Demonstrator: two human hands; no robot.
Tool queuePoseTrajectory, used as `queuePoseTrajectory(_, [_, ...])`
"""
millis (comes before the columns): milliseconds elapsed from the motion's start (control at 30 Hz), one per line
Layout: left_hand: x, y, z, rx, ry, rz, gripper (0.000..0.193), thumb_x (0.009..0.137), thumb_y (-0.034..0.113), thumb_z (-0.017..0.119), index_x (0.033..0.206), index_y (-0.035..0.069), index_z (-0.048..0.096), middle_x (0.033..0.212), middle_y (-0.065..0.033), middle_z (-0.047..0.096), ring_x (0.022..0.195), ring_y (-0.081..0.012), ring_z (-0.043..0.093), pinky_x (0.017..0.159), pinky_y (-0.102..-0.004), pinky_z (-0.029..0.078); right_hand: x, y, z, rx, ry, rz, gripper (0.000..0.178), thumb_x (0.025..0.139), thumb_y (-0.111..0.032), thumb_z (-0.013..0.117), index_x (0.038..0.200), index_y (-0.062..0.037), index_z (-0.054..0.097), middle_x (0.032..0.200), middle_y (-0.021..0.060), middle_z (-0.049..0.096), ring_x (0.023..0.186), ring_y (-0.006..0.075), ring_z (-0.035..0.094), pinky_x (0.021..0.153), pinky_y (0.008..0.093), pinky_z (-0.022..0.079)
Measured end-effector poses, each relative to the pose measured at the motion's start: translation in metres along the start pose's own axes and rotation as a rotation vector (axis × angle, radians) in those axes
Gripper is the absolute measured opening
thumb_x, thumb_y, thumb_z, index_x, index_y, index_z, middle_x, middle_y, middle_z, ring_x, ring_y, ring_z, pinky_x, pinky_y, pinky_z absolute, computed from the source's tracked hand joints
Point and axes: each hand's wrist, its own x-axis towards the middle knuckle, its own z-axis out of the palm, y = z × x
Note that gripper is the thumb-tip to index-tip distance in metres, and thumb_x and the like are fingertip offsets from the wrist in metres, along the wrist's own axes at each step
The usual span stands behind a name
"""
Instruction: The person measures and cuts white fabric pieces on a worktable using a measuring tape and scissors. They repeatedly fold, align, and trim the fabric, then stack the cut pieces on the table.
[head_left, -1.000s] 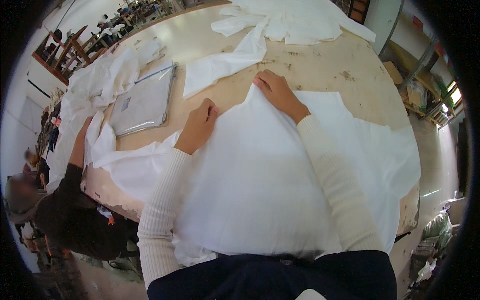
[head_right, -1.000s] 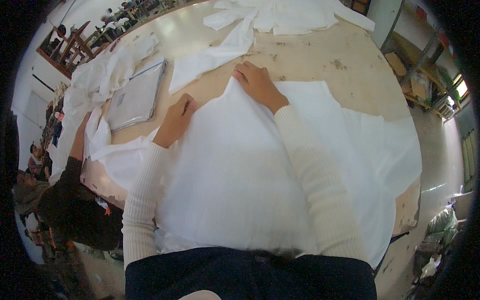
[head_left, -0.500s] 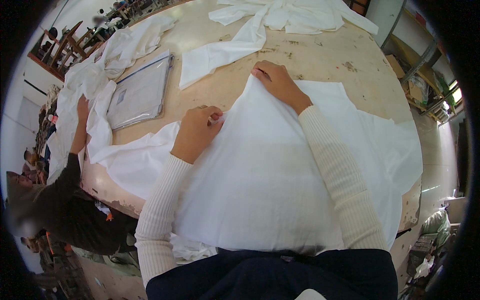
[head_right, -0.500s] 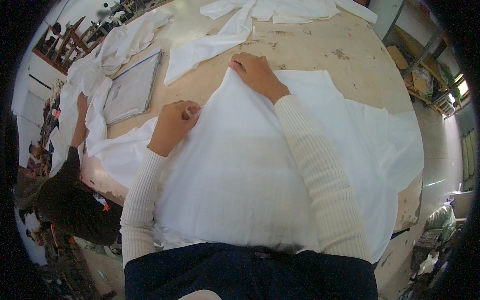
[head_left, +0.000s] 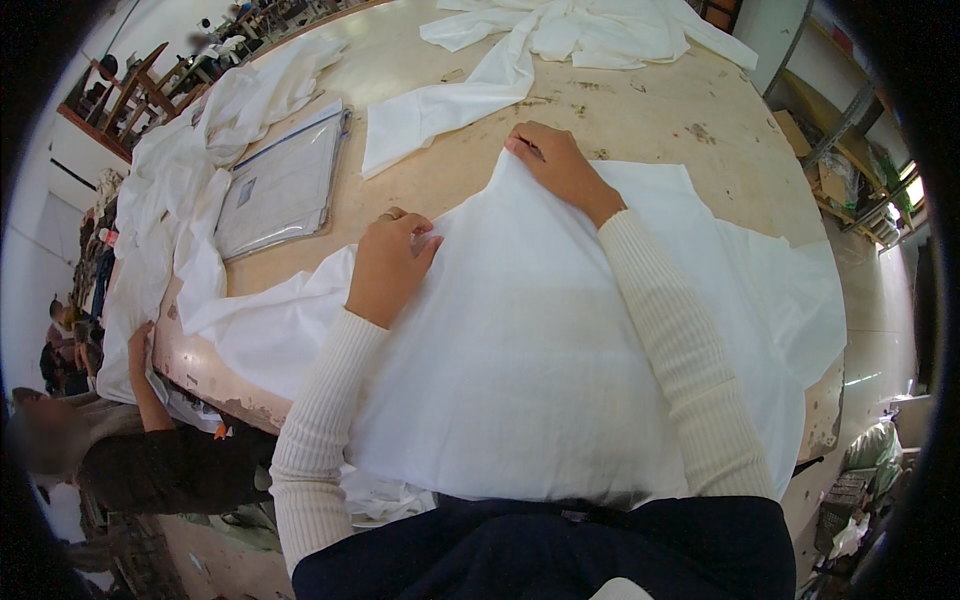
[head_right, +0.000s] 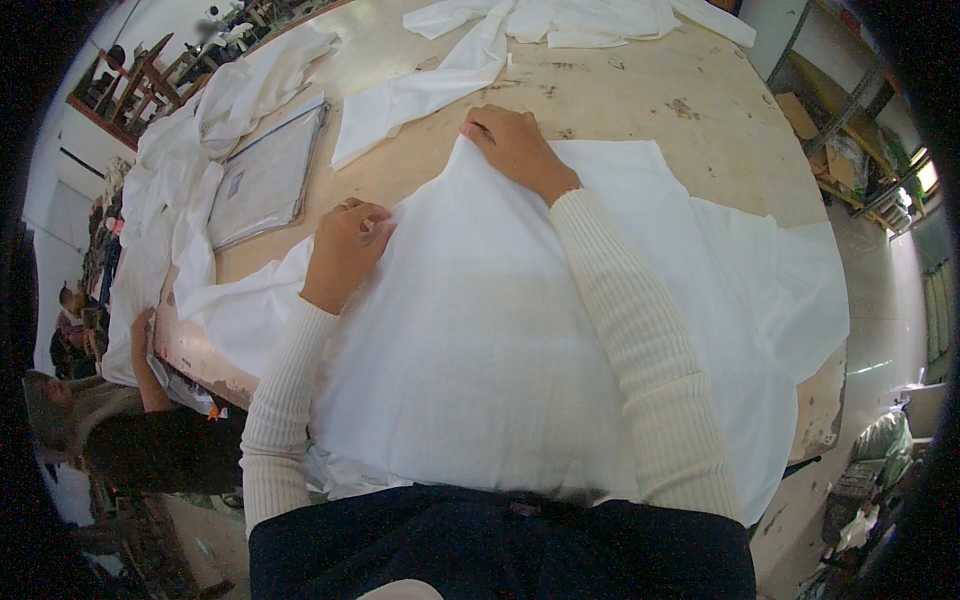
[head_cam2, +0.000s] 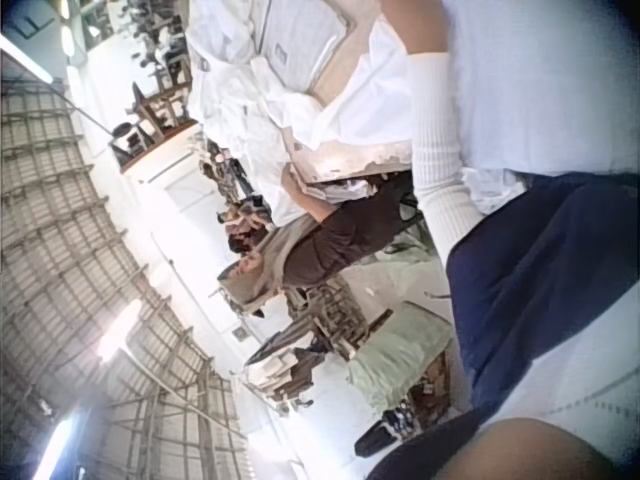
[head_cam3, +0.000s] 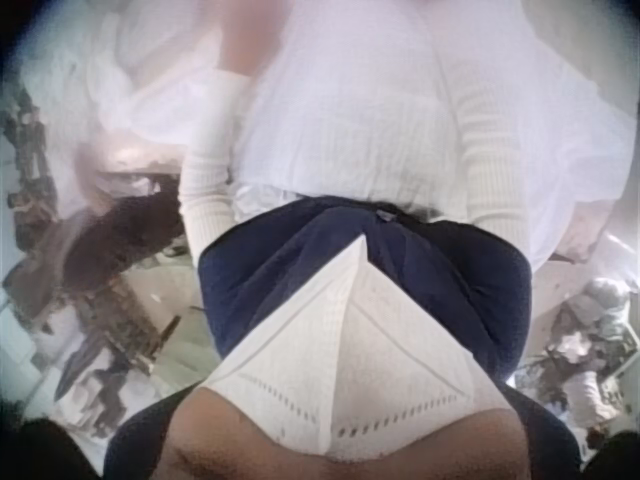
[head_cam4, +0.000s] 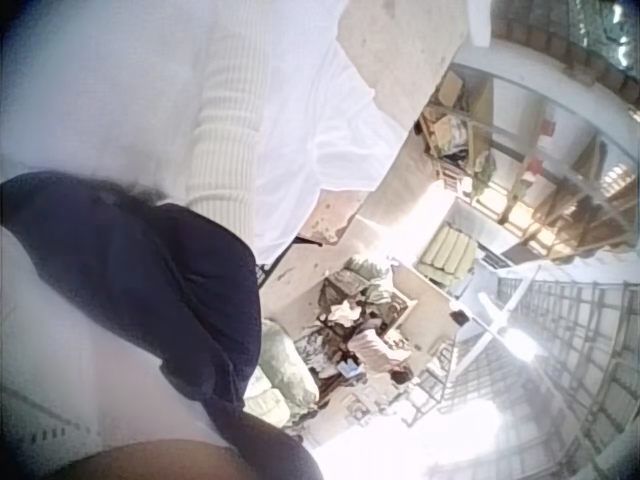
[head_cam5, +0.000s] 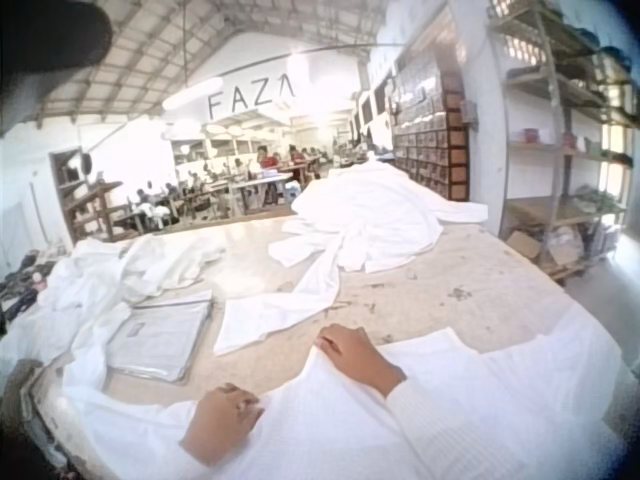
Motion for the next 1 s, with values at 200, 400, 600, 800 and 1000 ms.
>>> queuePoseTrajectory(200, [0.007,-0.004,0.003,0.022,-0.023,0.039,0.008,0.082,0.007,0.057,0.084,0.0,0.055,0.079,-0.018,0.057,0.077,-0.035,0.055,0.068,-0.0421,0.044,0.0,0.002,0.001,0.009,-0.003,0.011,0.02,0.09,-0.018,0.054,0.088,0.002,0.056,0.079,0.0119,0.058,0.066,0.0205,0.049,0.066,0.0314,0.042])
queuePoseTrajectory(400, [0.017,-0.002,-0.007,-0.101,-0.006,-0.048,0.01,0.085,0.006,0.049,0.092,0.001,0.044,0.079,-0.0207,0.056,0.08,-0.0375,0.053,0.068,-0.0454,0.04,0.0,0.003,0.0,0.015,0.014,0.009,0.022,0.091,-0.019,0.055,0.085,0.0031,0.055,0.075,0.0112,0.056,0.064,0.0187,0.046,0.063,0.0308,0.041])
queuePoseTrajectory(600, [0.013,-0.031,0.014,-0.103,0.071,0.058,0.011,0.086,0.008,0.049,0.094,0.002,0.047,0.083,-0.0174,0.055,0.083,-0.0335,0.052,0.073,-0.0412,0.041,0.001,0.003,0.0,0.055,-0.02,0.066,0.024,0.089,-0.022,0.055,0.086,0.0012,0.059,0.078,0.0139,0.061,0.07,0.026,0.053,0.069,0.0348,0.043])
queuePoseTrajectory(800, [0.015,-0.033,0.014,-0.178,0.072,0.026,0.012,0.085,0.013,0.055,0.088,0.001,0.055,0.085,-0.0146,0.057,0.082,-0.0305,0.053,0.073,-0.0375,0.041,0.004,0.005,-0.006,0.225,-0.081,0.165,0.021,0.087,-0.02,0.056,0.085,0.0006,0.059,0.077,0.0112,0.06,0.069,0.0217,0.053,0.068,0.0322,0.043])
queuePoseTrajectory(1000, [0.015,-0.035,0.016,-0.18,0.12,-0.041,0.015,0.084,0.014,0.06,0.083,0.0,0.057,0.08,-0.0137,0.059,0.075,-0.0301,0.054,0.07,-0.0373,0.041,0.003,0.011,0.0,0.009,0.021,0.079,0.019,0.088,-0.022,0.054,0.086,-0.0045,0.061,0.084,0.0099,0.064,0.075,0.0251,0.058,0.078,0.0405,0.04])
